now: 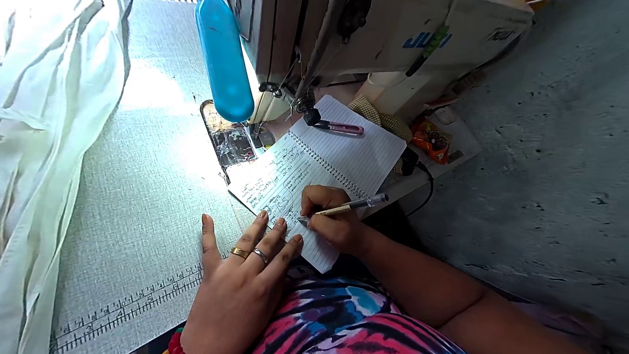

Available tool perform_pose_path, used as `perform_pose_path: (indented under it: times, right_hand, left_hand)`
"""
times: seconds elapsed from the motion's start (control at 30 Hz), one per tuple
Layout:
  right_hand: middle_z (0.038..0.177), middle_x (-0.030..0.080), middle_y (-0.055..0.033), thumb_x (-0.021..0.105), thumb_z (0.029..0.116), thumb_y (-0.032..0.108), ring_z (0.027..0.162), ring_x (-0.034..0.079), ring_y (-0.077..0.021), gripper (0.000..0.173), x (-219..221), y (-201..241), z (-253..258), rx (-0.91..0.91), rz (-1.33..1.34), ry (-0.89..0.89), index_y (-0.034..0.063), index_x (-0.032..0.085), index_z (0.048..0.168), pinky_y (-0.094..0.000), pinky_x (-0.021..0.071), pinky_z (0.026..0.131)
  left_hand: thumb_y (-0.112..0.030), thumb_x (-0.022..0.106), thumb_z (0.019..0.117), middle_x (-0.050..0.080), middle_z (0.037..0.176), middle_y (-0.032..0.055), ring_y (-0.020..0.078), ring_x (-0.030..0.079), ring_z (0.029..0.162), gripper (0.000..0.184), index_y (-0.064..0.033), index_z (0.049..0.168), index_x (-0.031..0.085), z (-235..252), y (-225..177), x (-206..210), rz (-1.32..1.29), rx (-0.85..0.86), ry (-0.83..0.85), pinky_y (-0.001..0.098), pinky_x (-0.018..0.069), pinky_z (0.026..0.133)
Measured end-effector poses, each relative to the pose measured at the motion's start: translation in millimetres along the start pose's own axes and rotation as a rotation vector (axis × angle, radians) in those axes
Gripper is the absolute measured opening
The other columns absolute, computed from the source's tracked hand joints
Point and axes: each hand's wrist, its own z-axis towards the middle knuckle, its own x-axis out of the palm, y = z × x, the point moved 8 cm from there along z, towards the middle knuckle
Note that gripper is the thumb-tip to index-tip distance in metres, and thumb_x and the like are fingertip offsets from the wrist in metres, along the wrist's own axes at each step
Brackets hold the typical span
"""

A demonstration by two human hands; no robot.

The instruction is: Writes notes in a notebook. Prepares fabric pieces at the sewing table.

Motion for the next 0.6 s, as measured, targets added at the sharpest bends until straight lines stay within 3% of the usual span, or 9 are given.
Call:
perform_pose_path:
  times: [0.23, 0.33, 0.4, 0.43, 0.5, 0.57, 0.6]
  right_hand:
    - [0.065, 0.053, 0.004, 0.052, 0.0794, 0.005, 0.061, 0.051, -0.0006, 0.012, 0.4, 0.0, 0.7, 0.002, 0.003, 0.019, 0.0097, 0.057, 0.07, -0.0187, 0.0395, 0.054]
    - [0.068, 0.054, 0.0053, 0.051, 0.0781, 0.003, 0.059, 0.049, 0.0009, 0.013, -7.5, -9.7, 2.4, 0.073, 0.263, -0.015, 0.0116, 0.057, 0.071, -0.0152, 0.0387, 0.052]
    - [0.072, 0.057, 0.0045, 0.05, 0.0808, 0.002, 0.051, 0.046, 0.0, 0.016, -23.4, -15.8, 4.0, 0.102, 0.432, -0.109, 0.0139, 0.06, 0.077, -0.0154, 0.0372, 0.046]
    - [0.077, 0.059, 0.0034, 0.05, 0.084, 0.001, 0.053, 0.048, -0.0009, 0.016, -34.9, -14.0, 3.5, 0.071, 0.357, -0.159, 0.0128, 0.061, 0.084, -0.0159, 0.0415, 0.047]
    - [0.087, 0.06, 0.0014, 0.052, 0.0915, 0.005, 0.069, 0.056, -0.002, 0.015, -57.6, -6.0, -1.3, -0.015, -0.083, -0.262, 0.008, 0.064, 0.1, -0.0166, 0.0502, 0.062]
    - [0.099, 0.067, -0.0063, 0.055, 0.0986, 0.01, 0.096, 0.061, -0.0148, 0.023, -69.1, -7.7, -6.4, -0.041, -0.494, -0.346, 0.0065, 0.073, 0.112, -0.0304, 0.0502, 0.084]
    - [0.103, 0.07, -0.0087, 0.057, 0.0988, 0.011, 0.103, 0.063, -0.0208, 0.024, -70.5, -13.3, -6.6, -0.031, -0.598, -0.362, 0.0084, 0.076, 0.112, -0.0364, 0.05, 0.09]
  left_hand:
    - [-0.033, 0.046, 0.1044, 0.066, 0.139, -0.0002, 0.0344, 0.056, 0.136, 0.035, -0.0342, 0.132, 0.068, -1.8, -0.1, 0.6, -0.009, 0.004, 0.002, 0.0847, 0.02, 0.105]
    - [-0.03, 0.047, 0.1045, 0.069, 0.133, 0.0003, 0.0319, 0.059, 0.133, 0.033, -0.0292, 0.127, 0.07, -4.2, -1.2, -2.5, -0.02, 0.038, -0.035, 0.0814, 0.0219, 0.107]
    - [-0.028, 0.048, 0.1047, 0.071, 0.129, -0.0005, 0.0284, 0.061, 0.13, 0.031, -0.0259, 0.125, 0.072, -6.2, -1.9, -4.8, -0.015, 0.056, -0.057, 0.0789, 0.0229, 0.109]
    - [-0.027, 0.049, 0.1046, 0.072, 0.128, -0.0005, 0.0275, 0.062, 0.129, 0.03, -0.0248, 0.124, 0.073, -7.0, -2.2, -5.8, -0.013, 0.062, -0.07, 0.078, 0.0235, 0.109]
    - [-0.027, 0.05, 0.1048, 0.072, 0.127, -0.0008, 0.0266, 0.062, 0.128, 0.03, -0.024, 0.123, 0.073, -8.2, -2.6, -6.4, -0.002, 0.066, -0.07, 0.0765, 0.0244, 0.11]
    - [-0.026, 0.051, 0.1047, 0.072, 0.126, -0.0005, 0.0265, 0.062, 0.128, 0.029, -0.0234, 0.124, 0.073, -9.6, -2.7, -6.0, 0.011, 0.072, -0.071, 0.0756, 0.025, 0.111]
    - [-0.025, 0.052, 0.1044, 0.073, 0.125, 0.0, 0.0265, 0.062, 0.127, 0.029, -0.0229, 0.123, 0.073, -10.2, -3.0, -5.8, 0.02, 0.077, -0.075, 0.0747, 0.0257, 0.111]
